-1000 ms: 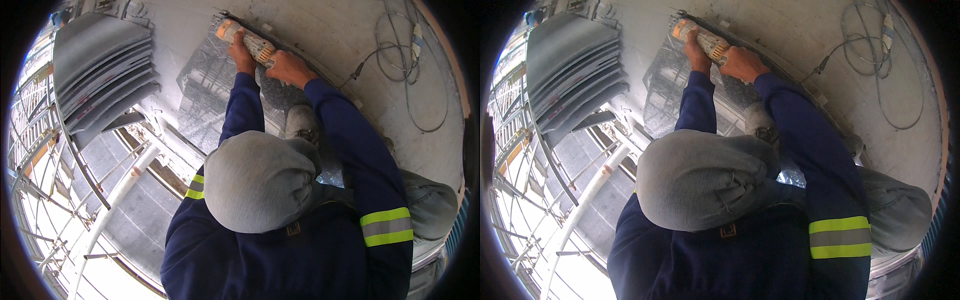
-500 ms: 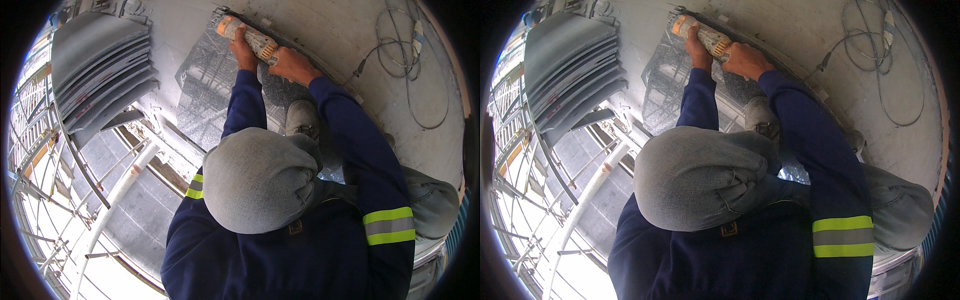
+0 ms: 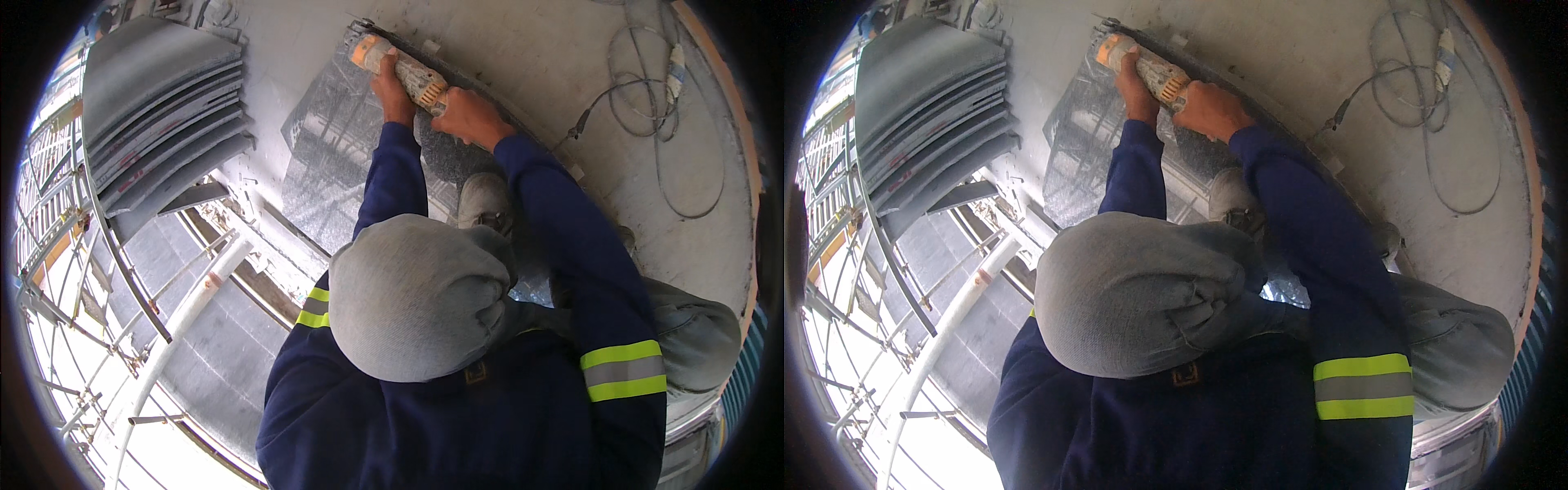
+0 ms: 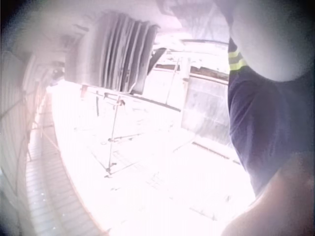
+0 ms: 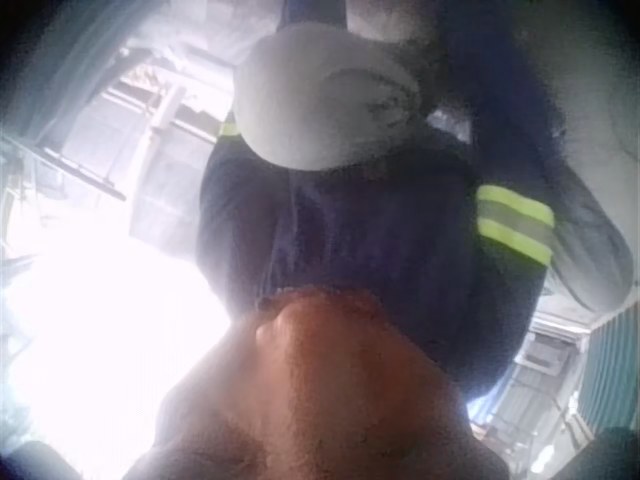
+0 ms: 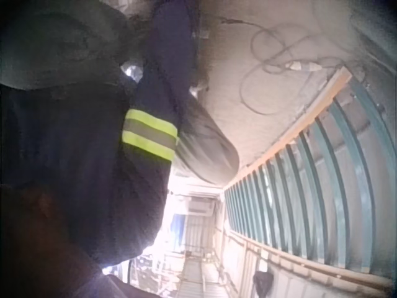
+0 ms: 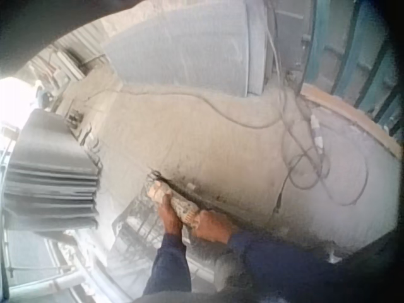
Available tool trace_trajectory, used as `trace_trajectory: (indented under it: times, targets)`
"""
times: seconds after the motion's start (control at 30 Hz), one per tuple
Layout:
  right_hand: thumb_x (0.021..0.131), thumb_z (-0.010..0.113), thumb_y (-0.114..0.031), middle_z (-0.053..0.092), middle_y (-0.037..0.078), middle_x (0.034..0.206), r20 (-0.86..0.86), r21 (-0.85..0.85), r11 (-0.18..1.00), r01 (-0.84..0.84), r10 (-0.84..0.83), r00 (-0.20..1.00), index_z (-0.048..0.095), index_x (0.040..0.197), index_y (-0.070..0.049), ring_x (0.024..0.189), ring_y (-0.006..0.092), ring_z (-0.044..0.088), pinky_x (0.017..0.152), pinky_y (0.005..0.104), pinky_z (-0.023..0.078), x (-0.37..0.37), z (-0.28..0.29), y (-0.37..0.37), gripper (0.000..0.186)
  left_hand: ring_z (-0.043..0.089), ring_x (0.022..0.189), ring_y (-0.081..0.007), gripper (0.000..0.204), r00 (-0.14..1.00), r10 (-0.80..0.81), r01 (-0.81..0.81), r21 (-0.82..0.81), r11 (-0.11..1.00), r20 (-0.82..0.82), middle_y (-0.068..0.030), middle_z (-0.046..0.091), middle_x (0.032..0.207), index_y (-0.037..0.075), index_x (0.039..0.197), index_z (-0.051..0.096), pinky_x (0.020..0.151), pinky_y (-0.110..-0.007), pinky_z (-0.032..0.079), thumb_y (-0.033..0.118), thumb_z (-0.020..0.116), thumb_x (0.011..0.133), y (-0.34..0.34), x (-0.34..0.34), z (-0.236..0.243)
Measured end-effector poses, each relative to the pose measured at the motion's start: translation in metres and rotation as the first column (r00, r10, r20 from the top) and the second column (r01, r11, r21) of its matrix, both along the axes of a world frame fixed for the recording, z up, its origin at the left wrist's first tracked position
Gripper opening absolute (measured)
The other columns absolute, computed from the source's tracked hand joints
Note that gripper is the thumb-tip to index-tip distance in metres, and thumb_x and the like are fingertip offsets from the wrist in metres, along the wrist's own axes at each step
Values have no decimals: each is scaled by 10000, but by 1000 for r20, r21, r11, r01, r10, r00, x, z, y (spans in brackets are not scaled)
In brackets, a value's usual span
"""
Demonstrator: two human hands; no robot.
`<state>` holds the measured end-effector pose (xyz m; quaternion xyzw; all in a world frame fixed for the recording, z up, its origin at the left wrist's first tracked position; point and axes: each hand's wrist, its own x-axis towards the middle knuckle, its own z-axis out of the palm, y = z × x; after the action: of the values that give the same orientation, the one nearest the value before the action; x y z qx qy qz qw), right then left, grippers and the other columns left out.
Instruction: The person removes a long metal strip from a curved surface, places it on the floor, and then uses an angle grinder to cut a metal sheet. The person handles the metal strip and sheet directly and operates the grinder with both hands.
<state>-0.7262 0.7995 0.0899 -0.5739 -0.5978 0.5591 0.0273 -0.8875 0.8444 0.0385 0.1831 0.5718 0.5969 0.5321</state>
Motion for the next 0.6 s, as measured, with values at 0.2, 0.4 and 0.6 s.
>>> trace_trajectory:
  times: [0.2, 0.4, 0.6]
  targets:
    - [744, 724, -304, 723, 224, 763, -53, 7, 1000, 19, -19, 998, 678, 1047, 77, 702, 321, 749, 732, 430, 602, 5, 2, -5, 490, 666, 761, -256, 403, 1000, 18, -18, -15, 1000, -15, -105, 622, 890, -27, 1108, 590, 699, -399, 561, 277, 694, 865, -4, 4, 2]
    - [737, 716, -290, 713, 212, 715, -42, 83, 996, 13, -9, 999, 678, 1030, 82, 608, 300, 730, 674, 409, 601, 5, -3, -4, 475, 662, 776, -252, 389, 1000, 14, -14, -33, 999, 19, -101, 621, 894, -24, 1097, 591, 714, -402, 557, 272, 697, 869, -4, 5, 2]
    - [731, 720, -288, 704, 210, 697, -73, 31, 999, 28, -25, 997, 679, 1001, 90, 569, 286, 715, 626, 404, 591, 3, -2, 1, 467, 658, 771, -253, 393, 999, 17, -15, -42, 999, 42, -103, 622, 914, -16, 1113, 576, 715, -402, 554, 271, 701, 874, 4, 0, 0]
